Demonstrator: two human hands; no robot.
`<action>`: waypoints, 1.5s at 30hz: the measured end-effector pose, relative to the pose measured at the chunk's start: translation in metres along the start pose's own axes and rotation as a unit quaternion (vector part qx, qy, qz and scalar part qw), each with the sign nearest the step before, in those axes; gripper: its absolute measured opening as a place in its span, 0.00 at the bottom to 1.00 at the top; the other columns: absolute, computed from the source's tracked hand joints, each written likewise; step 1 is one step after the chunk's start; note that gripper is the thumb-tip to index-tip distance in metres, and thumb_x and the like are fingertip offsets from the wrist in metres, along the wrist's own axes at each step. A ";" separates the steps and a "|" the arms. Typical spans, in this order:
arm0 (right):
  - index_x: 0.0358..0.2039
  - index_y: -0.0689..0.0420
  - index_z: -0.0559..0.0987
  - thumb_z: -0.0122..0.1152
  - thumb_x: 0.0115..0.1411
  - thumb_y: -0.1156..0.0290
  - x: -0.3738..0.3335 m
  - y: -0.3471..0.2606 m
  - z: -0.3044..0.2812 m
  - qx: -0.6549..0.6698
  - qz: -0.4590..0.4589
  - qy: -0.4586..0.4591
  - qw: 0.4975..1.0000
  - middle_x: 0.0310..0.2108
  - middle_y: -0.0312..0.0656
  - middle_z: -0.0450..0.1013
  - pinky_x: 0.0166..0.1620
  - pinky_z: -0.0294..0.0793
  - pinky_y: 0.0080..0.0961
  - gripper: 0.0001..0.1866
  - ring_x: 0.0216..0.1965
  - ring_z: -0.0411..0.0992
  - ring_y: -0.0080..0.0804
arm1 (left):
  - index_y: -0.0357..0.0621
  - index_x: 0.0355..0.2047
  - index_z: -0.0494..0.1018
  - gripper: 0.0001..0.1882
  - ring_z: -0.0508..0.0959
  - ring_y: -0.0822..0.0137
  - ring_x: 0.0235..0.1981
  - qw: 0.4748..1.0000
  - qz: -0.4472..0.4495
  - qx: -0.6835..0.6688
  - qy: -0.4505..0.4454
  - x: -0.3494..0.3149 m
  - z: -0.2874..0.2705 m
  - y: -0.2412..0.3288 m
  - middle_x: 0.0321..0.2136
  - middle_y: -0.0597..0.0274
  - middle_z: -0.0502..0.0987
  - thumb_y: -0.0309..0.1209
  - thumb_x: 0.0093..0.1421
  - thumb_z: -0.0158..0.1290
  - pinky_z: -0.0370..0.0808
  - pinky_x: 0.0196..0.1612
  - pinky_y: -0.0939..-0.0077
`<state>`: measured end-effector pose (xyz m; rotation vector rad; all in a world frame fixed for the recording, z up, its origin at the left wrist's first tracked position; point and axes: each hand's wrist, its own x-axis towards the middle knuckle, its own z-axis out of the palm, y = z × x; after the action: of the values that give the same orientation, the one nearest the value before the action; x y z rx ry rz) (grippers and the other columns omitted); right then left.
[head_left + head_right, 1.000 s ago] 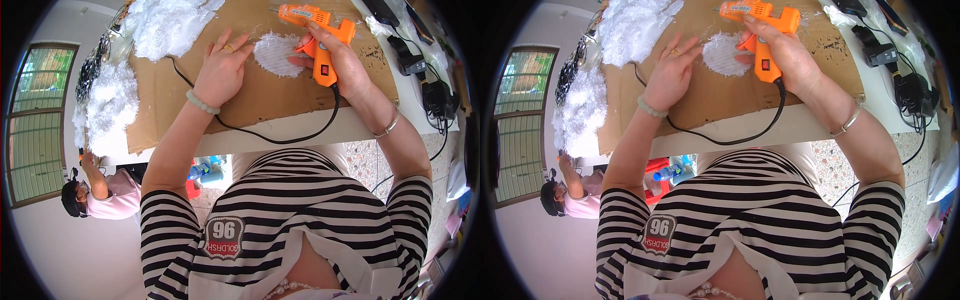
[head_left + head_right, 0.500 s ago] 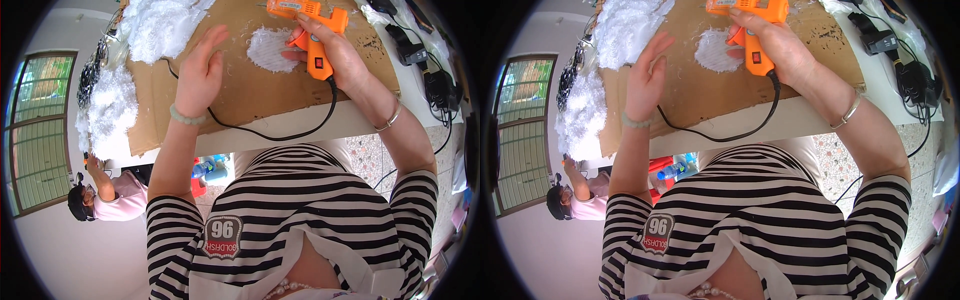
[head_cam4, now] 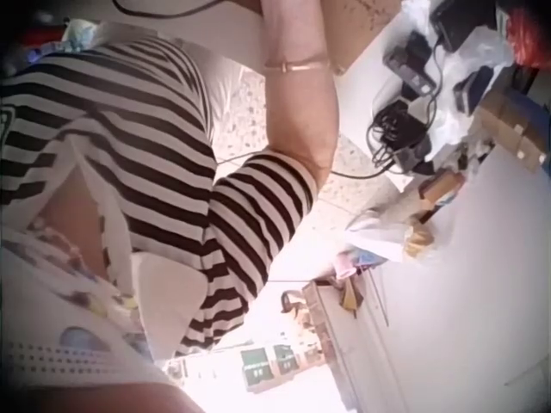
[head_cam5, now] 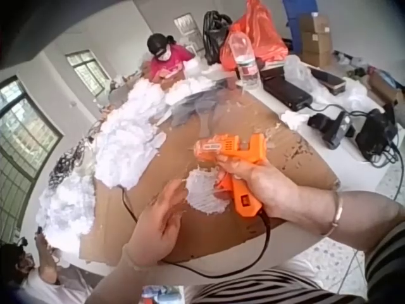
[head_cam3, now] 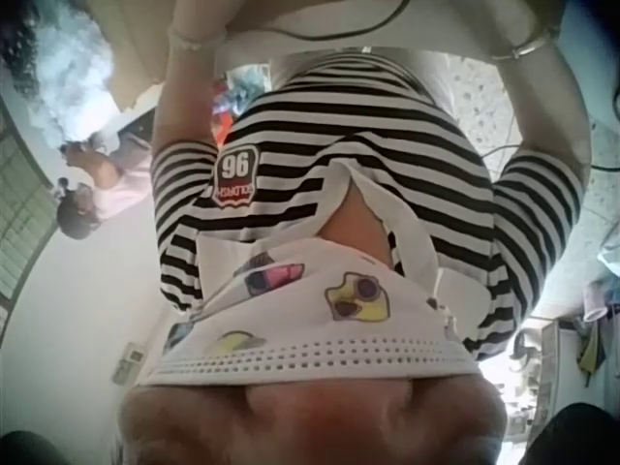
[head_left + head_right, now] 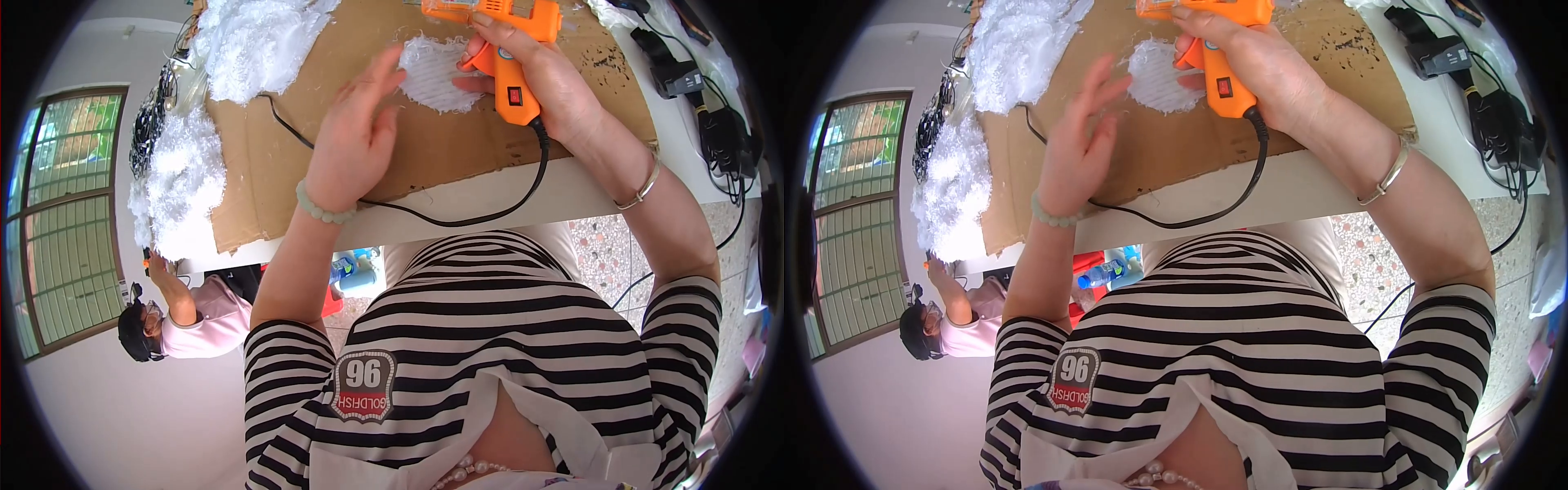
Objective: Using a hot glue gun to attach white fiberfill material to a cardboard surface.
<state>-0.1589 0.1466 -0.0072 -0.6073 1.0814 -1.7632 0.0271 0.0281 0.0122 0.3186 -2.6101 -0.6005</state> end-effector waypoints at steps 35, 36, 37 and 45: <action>0.42 0.59 0.73 0.49 0.63 0.66 -0.003 -0.012 0.008 0.046 0.064 0.028 0.996 0.29 0.36 0.70 0.33 0.72 0.24 0.12 0.29 0.71 0.29 | 0.44 0.52 0.66 0.20 0.75 0.73 0.33 0.967 -0.149 -0.208 0.002 0.000 -0.022 0.006 0.33 0.64 0.79 0.27 0.59 0.50 0.68 0.44 0.73; 0.42 0.59 0.73 0.49 0.63 0.66 -0.003 -0.011 0.008 0.063 0.059 0.017 0.996 0.29 0.36 0.70 0.33 0.72 0.24 0.12 0.28 0.71 0.29 | 0.44 0.52 0.66 0.19 0.74 0.75 0.34 0.956 -0.154 -0.248 0.015 -0.003 -0.024 -0.004 0.36 0.66 0.79 0.27 0.60 0.49 0.69 0.43 0.75; 0.42 0.59 0.73 0.49 0.63 0.66 -0.003 -0.010 0.009 0.063 0.059 0.014 0.996 0.29 0.36 0.70 0.33 0.72 0.24 0.12 0.28 0.71 0.29 | 0.43 0.53 0.66 0.18 0.73 0.78 0.36 0.944 -0.159 -0.287 0.029 -0.006 -0.023 -0.011 0.38 0.67 0.78 0.27 0.61 0.47 0.69 0.41 0.78; 0.42 0.60 0.73 0.49 0.63 0.66 -0.003 -0.012 0.009 0.031 0.076 0.035 0.996 0.30 0.37 0.70 0.34 0.73 0.24 0.12 0.29 0.72 0.29 | 0.44 0.47 0.70 0.21 0.75 0.60 0.36 0.997 -0.040 0.038 0.049 -0.011 -0.008 -0.007 0.32 0.59 0.78 0.18 0.51 0.49 0.72 0.40 0.71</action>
<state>-0.1557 0.1478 0.0081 -0.4165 1.0867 -1.6893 0.0409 0.0224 0.0109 0.4675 -2.5396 -0.5008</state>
